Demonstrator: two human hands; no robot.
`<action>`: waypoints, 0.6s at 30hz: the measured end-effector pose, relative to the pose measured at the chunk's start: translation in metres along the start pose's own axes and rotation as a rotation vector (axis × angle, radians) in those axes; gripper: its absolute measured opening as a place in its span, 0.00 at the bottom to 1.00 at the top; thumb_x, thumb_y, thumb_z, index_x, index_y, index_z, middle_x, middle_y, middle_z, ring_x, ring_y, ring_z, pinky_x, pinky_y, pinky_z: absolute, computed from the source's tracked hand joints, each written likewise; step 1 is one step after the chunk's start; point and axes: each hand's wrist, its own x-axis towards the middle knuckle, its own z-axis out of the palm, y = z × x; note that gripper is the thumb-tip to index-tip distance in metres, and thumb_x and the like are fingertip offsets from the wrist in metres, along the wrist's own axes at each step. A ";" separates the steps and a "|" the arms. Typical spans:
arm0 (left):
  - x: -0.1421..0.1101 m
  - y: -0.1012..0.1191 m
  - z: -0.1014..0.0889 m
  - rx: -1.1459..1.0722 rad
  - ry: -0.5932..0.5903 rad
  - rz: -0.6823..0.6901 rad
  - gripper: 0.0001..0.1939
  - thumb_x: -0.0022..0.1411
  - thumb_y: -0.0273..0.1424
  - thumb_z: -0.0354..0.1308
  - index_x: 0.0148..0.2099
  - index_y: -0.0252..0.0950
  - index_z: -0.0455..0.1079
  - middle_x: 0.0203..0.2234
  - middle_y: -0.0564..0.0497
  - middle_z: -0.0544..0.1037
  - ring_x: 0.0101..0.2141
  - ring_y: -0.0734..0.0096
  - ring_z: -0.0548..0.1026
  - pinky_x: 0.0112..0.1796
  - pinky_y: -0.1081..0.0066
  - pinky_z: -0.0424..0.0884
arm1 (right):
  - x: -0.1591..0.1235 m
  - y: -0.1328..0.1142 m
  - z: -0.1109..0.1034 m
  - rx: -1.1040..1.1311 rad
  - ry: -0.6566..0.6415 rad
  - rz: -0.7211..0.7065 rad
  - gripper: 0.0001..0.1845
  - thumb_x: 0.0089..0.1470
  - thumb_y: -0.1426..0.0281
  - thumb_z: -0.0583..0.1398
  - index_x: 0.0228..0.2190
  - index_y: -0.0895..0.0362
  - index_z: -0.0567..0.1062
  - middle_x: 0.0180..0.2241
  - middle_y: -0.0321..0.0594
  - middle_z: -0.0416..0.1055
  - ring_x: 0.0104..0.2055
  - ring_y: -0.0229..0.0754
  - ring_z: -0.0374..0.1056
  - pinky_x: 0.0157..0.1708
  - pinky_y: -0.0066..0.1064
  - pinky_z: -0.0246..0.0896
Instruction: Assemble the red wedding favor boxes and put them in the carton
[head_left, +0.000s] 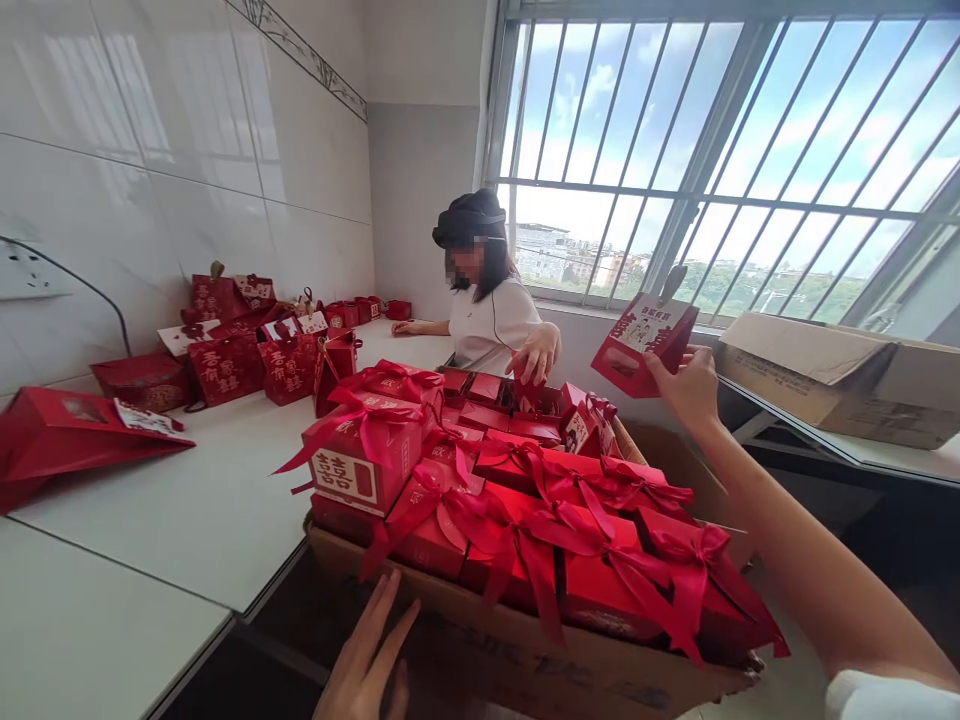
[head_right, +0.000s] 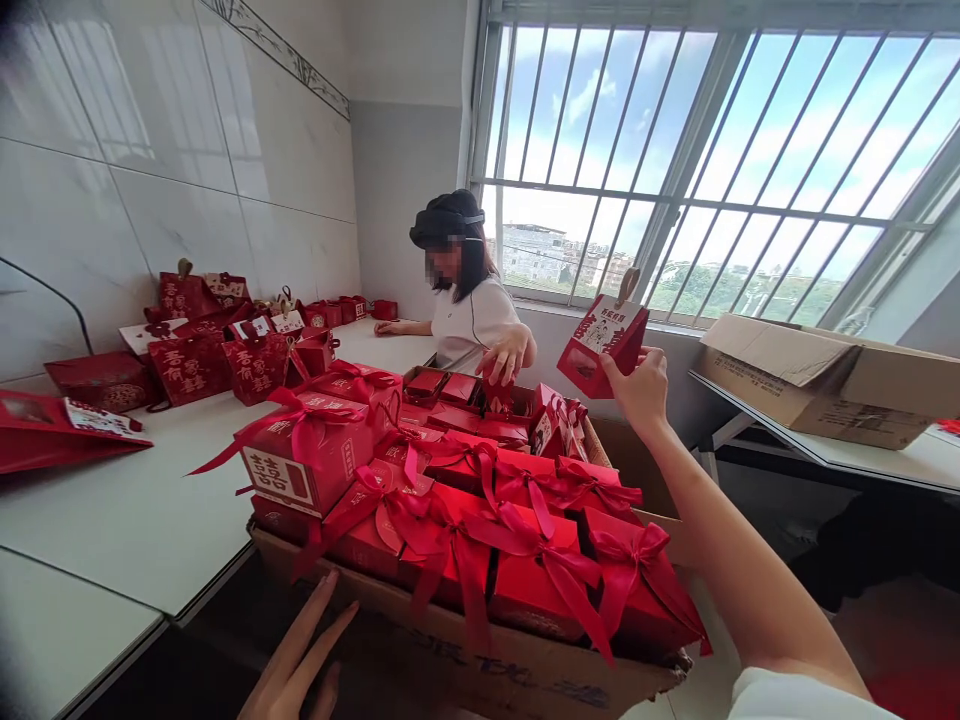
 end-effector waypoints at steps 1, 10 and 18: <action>0.001 0.001 0.000 0.002 0.008 0.004 0.29 0.61 0.21 0.49 0.63 0.44 0.55 0.64 0.50 0.52 0.57 0.59 0.65 0.51 0.70 0.71 | 0.002 -0.005 0.000 0.017 0.005 0.000 0.29 0.38 0.47 0.62 0.32 0.53 0.58 0.39 0.51 0.64 0.40 0.50 0.64 0.45 0.44 0.58; 0.000 0.006 -0.001 0.025 0.007 0.005 0.22 0.61 0.21 0.47 0.57 0.36 0.63 0.63 0.43 0.55 0.57 0.58 0.64 0.50 0.68 0.71 | -0.030 -0.034 0.018 0.251 -0.202 -0.035 0.26 0.46 0.51 0.59 0.41 0.55 0.63 0.41 0.46 0.70 0.37 0.47 0.71 0.33 0.38 0.68; -0.001 0.004 -0.003 -0.016 -0.006 -0.002 0.27 0.60 0.21 0.49 0.61 0.40 0.59 0.63 0.46 0.55 0.57 0.59 0.64 0.51 0.68 0.70 | -0.048 -0.050 0.027 0.300 -0.490 -0.112 0.30 0.42 0.50 0.61 0.41 0.56 0.65 0.43 0.48 0.71 0.42 0.49 0.70 0.40 0.42 0.68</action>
